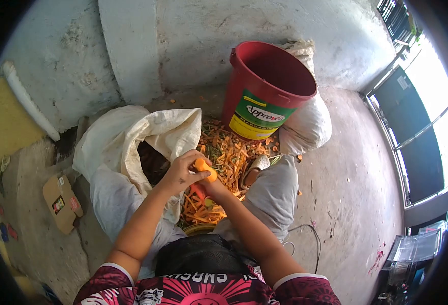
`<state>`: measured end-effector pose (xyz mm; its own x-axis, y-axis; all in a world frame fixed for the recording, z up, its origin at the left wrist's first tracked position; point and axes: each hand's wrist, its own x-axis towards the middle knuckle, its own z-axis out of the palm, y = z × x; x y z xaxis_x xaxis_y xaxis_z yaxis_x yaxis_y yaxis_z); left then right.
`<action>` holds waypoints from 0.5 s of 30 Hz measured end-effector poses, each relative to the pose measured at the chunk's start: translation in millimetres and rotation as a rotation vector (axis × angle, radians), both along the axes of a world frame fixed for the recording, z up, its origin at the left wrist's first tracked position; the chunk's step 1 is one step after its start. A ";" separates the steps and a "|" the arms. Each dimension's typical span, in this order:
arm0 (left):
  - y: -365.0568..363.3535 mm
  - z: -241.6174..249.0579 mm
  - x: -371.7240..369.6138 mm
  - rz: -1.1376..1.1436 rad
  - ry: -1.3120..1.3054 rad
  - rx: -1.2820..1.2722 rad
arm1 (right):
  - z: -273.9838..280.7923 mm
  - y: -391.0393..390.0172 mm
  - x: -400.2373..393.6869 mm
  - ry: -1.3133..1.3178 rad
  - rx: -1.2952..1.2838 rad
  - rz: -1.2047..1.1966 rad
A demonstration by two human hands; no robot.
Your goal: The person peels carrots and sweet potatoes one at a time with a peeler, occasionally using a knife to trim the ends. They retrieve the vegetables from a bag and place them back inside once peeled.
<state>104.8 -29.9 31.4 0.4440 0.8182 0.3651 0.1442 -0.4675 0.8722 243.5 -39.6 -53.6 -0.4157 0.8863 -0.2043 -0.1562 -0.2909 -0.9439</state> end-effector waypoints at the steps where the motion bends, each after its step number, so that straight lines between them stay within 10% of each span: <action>1: -0.3 1.9 -1.7 0.023 0.010 0.042 | -2.6 4.7 3.0 0.068 -0.057 -0.048; 8: 14.6 -22.5 -9.3 0.182 -0.046 -0.170 | 26.1 6.3 23.4 -0.090 -0.114 -0.395; 15: 7.9 -26.6 -2.1 0.114 0.676 0.091 | 18.9 1.4 26.0 -0.257 0.191 -0.384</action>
<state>102.7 -21.9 4.8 0.5113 0.8526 0.1079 0.6948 -0.4840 0.5319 269.4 -38.3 -34.7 -0.0092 0.9970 -0.0767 0.0260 -0.0764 -0.9967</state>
